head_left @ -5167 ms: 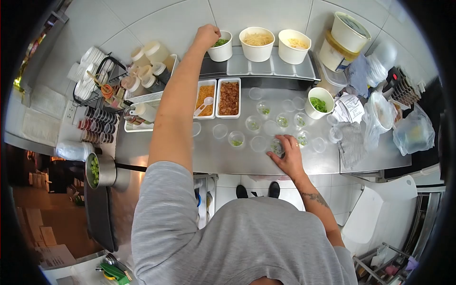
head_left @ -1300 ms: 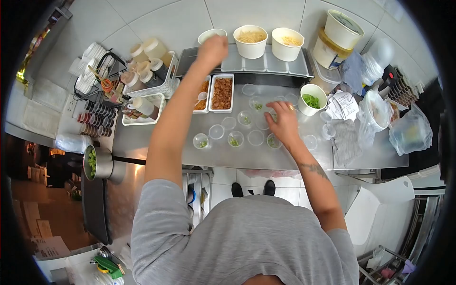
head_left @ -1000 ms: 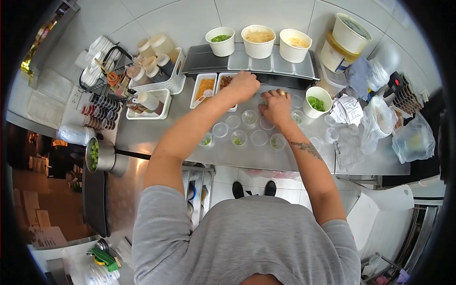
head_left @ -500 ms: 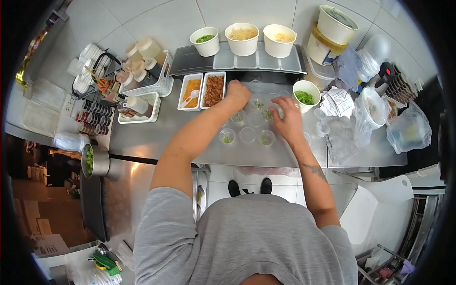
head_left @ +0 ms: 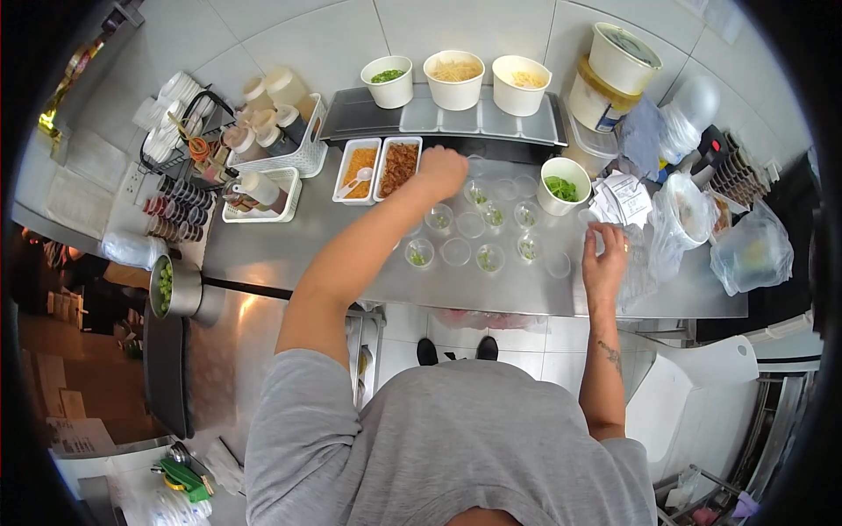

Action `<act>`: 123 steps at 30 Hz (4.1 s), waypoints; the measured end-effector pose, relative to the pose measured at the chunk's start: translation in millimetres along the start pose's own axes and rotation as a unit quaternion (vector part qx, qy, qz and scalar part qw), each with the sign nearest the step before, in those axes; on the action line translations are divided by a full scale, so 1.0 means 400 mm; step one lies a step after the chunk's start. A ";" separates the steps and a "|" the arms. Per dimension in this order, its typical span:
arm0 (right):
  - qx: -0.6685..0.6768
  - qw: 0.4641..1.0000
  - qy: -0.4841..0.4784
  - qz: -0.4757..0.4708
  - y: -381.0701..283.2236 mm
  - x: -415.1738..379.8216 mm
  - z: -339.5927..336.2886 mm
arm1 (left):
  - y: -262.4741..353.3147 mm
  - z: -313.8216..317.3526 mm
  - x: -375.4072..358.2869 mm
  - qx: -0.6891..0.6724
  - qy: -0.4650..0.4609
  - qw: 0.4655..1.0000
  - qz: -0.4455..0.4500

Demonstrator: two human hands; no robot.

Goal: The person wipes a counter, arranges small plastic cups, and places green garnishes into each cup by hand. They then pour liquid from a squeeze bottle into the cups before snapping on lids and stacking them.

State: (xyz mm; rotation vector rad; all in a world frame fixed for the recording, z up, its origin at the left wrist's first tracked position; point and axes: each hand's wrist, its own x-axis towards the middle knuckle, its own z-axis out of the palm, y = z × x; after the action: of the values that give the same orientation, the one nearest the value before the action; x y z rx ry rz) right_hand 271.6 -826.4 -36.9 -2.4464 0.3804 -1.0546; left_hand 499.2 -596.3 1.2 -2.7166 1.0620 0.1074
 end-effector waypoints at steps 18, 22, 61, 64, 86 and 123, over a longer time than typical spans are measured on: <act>-0.091 0.987 0.008 -0.133 -0.167 0.370 0.467 | -0.473 -0.181 0.128 -0.056 0.366 0.907 -0.199; -0.103 0.986 0.021 -0.128 -0.169 0.368 0.492 | -0.444 -0.169 0.106 -0.064 0.423 0.891 -0.152; 0.132 0.982 -0.039 -0.131 -0.571 0.496 0.563 | -0.564 0.084 0.127 -0.315 0.217 0.904 -0.194; 0.169 0.977 -0.032 -0.127 -0.538 0.420 0.488 | -0.519 0.087 0.117 -0.246 0.260 0.911 -0.205; 0.366 0.821 -0.436 -0.049 -0.465 -0.228 0.314 | -0.556 0.131 0.138 -0.297 0.301 0.889 -0.176; 0.209 0.927 -0.256 -0.177 -0.544 -0.294 0.436 | -0.102 0.195 -0.597 -0.314 0.136 0.935 -0.092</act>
State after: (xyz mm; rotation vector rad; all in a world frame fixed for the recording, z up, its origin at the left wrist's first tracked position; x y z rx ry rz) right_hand 337.4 -539.5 -106.4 -2.3120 -0.4275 -0.5051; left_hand 352.3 -391.2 -32.2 -3.4822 0.9535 0.0429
